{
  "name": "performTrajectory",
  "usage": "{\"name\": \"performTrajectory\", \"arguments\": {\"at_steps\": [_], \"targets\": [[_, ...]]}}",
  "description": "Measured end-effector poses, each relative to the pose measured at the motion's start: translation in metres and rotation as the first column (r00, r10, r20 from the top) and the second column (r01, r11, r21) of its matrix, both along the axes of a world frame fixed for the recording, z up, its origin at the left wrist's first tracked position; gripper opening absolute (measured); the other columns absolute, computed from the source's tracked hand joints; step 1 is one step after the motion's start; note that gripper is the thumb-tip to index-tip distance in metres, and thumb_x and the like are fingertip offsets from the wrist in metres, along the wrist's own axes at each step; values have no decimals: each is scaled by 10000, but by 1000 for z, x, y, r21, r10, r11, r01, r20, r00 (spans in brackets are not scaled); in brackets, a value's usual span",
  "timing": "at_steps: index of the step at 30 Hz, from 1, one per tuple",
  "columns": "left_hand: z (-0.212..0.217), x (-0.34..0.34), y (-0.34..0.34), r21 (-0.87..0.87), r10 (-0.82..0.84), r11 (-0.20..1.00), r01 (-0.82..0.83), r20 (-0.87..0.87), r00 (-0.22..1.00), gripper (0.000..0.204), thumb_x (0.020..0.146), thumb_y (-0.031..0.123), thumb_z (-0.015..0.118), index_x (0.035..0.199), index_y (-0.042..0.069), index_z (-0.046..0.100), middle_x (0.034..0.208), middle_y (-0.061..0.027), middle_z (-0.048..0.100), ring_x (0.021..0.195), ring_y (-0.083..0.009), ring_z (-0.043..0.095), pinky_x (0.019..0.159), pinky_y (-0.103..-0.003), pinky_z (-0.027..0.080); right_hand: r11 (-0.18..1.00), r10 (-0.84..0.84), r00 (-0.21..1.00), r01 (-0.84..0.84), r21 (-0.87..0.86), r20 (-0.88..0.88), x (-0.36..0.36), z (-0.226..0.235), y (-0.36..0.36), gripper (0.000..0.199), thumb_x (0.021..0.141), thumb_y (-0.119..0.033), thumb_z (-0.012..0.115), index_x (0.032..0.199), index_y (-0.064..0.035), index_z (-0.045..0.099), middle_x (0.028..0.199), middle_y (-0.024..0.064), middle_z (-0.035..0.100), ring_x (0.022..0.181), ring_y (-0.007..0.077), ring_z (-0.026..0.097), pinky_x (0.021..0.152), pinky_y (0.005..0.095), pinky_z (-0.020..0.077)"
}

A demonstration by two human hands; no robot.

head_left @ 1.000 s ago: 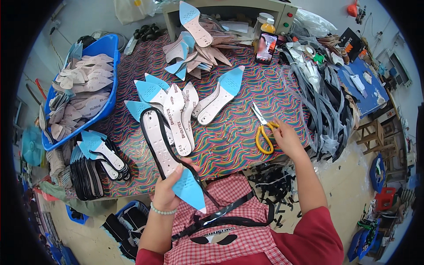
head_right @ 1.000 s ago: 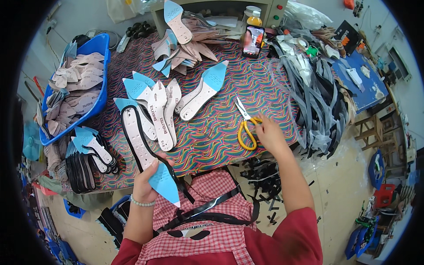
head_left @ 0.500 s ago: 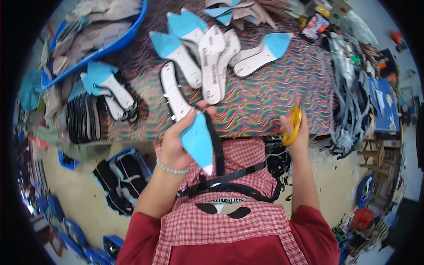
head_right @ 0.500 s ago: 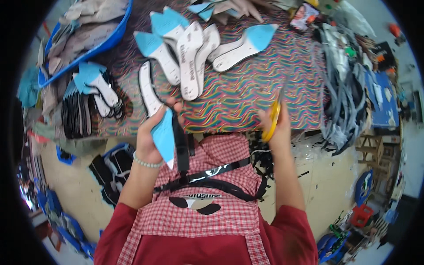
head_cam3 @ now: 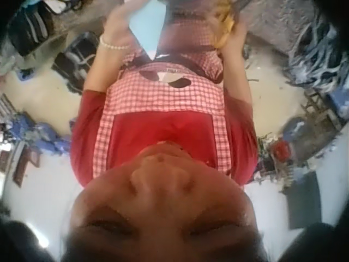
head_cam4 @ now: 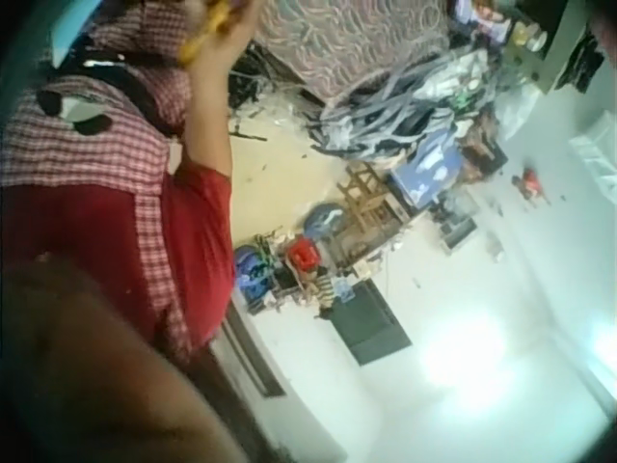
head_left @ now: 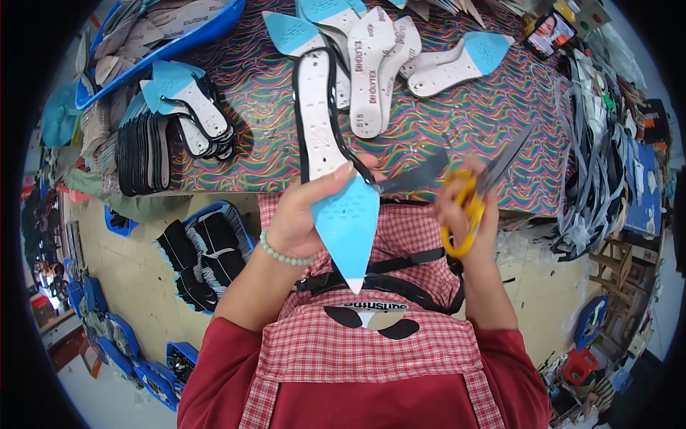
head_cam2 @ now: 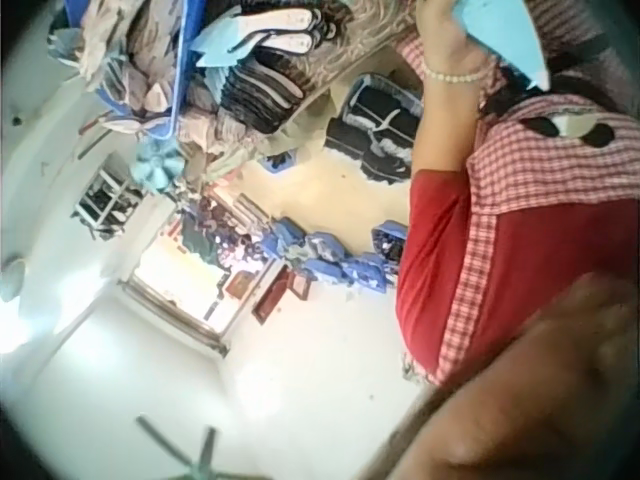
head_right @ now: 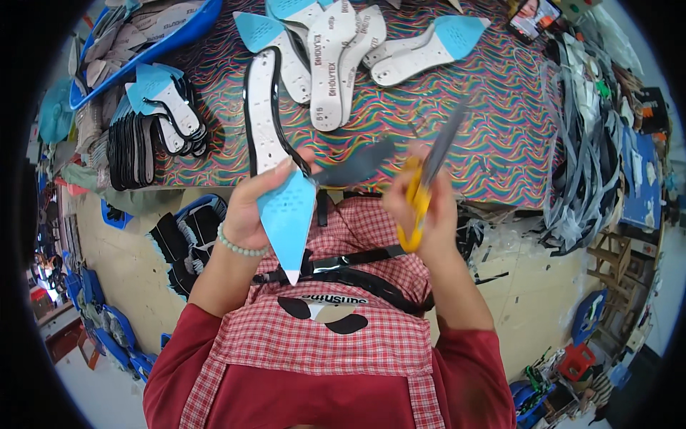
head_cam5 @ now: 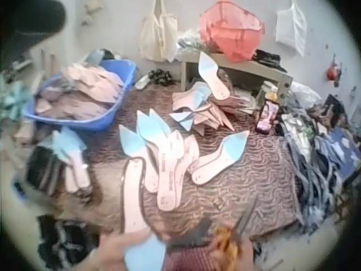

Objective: The person assembles shoe insoles by wrapping a black elastic strap around the perimeter of each insole. They pick up insoles from a pile, align the strap, and secure it by hand, then place the finished items into a blue bin.

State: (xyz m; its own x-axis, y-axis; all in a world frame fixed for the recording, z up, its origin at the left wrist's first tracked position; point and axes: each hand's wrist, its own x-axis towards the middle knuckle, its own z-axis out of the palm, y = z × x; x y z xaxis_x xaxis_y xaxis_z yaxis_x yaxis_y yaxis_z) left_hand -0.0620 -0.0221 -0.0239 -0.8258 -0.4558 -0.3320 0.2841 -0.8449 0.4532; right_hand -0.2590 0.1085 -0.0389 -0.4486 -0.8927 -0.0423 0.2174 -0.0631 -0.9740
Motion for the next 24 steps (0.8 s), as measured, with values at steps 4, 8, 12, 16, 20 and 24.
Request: {"name": "performTrajectory", "arguments": {"at_steps": [4, 8, 12, 16, 20, 24], "targets": [[5, 7, -18, 11, -6, 1000, 6, -41, 999, 375, 918, 219, 557, 1218, -4, 535, 1043, -108, 634, 873, -180, 642, 781, -306, 529, 884, 466, 653, -356, 302, -596, -8, 3, 30, 847, 649, -250, 834, 1380, -129, 424, 916, 73, 516, 720, 186, 512, 660, 298, 473], [6, -4, -15, 83, -80, 993, 82, -22, 997, 364, 932, 192, 517, 1245, 5, 521, 985, -158, 637, 784, -185, 653, 659, -285, 545, 939, 344, 681, -236, 251, -647, 9, -9, 26, 887, 601, -299, 852, 1375, -151, 445, 903, 83, 500, 769, 211, 509, 691, 317, 458], [13, -8, -16, 53, -119, 992, 117, 33, 992, 361, 932, 202, 546, 1226, -8, 546, 981, -80, 640, 856, -158, 644, 743, -298, 543, 968, 249, 612, -170, 183, -750, 3, -5, 13, 858, 583, -298, 860, 1343, -151, 491, 879, 77, 513, 754, 203, 545, 648, 322, 465], [16, -12, -17, 9, -147, 989, 147, 37, 988, 376, 939, 224, 543, 1231, -13, 537, 1004, -88, 639, 880, -174, 648, 766, -310, 544, 962, 271, 550, -156, 222, -790, -6, -6, 19, 783, 579, -267, 866, 1287, -146, 554, 792, 51, 532, 662, 186, 556, 582, 314, 473], [9, -23, -12, -212, -20, 976, 57, 173, 985, 407, 930, 265, 537, 1208, -32, 522, 1007, -151, 650, 877, -212, 655, 763, -317, 545, 978, 183, 519, -12, 207, -835, -25, -4, 26, 708, 607, -200, 850, 1255, -140, 571, 759, 61, 543, 648, 184, 567, 584, 321, 483], [8, -17, -6, -423, 79, 904, 62, 308, 948, 371, 920, 258, 563, 1154, -30, 559, 1017, -121, 648, 876, -195, 651, 774, -310, 533, 911, 95, 266, 365, 191, -959, -86, 10, 24, 522, 733, -76, 721, 1230, -83, 565, 915, 117, 599, 813, 275, 591, 728, 375, 483]]}}
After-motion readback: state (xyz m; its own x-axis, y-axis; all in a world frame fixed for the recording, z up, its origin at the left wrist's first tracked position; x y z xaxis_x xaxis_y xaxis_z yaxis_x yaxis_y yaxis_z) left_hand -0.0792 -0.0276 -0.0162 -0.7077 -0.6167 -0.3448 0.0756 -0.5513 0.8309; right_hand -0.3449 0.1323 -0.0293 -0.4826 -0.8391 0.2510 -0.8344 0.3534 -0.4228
